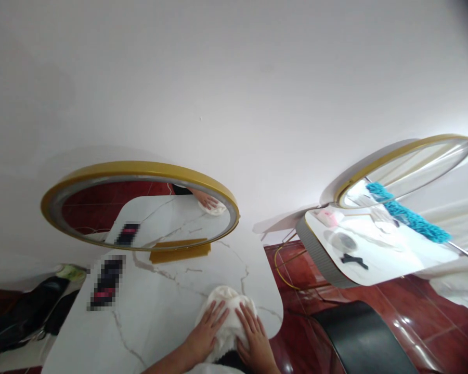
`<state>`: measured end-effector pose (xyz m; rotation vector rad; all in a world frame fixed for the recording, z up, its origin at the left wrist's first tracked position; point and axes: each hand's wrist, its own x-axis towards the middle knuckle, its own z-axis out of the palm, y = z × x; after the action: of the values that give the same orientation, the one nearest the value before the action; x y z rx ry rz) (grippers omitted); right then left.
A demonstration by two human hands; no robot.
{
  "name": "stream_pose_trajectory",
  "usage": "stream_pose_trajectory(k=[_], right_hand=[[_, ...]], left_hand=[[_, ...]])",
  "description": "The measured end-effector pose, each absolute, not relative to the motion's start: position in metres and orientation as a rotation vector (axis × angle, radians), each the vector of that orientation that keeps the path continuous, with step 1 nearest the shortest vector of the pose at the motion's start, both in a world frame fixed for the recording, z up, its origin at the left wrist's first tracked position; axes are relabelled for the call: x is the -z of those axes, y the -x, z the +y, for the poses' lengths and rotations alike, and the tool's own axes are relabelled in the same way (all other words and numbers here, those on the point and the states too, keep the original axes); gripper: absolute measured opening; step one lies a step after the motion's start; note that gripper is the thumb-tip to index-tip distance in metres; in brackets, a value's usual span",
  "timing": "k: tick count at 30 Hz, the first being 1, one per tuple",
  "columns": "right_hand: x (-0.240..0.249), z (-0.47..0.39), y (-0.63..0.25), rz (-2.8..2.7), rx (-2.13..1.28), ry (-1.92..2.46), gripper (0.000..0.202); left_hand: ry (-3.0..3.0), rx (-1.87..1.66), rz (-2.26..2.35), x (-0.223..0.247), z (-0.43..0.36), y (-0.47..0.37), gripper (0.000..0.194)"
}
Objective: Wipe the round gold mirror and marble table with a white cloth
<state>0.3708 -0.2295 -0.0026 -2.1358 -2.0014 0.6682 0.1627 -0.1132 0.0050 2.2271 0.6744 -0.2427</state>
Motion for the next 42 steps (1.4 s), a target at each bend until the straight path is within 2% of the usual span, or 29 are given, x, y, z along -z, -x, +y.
stream_pose_trajectory(k=[7, 19, 28, 35, 42], right_hand=[[0.007, -0.192, -0.389, -2.023, -0.625, 2.136, 0.078], [-0.004, -0.046, -0.441, -1.956, -0.421, 2.166, 0.073], [0.000, 0.014, -0.485, -2.035, -0.352, 2.114, 0.068], [-0.003, 0.032, -0.506, -2.071, -0.307, 2.091, 0.073], [-0.011, -0.004, -0.514, -2.101, -0.251, 2.066, 0.068]], left_hand=[[-2.266, 0.181, 0.800, -0.001, -0.095, -0.185, 0.094], [-2.281, -0.002, 1.007, 0.002, 0.025, -0.264, 0.086], [-2.292, -0.085, 0.967, 0.003, 0.086, -0.292, 0.080], [-2.270, -0.100, 1.018, 0.011, 0.077, -0.328, 0.078], [-2.280, -0.086, 1.086, 0.004, 0.032, -0.338, 0.081]])
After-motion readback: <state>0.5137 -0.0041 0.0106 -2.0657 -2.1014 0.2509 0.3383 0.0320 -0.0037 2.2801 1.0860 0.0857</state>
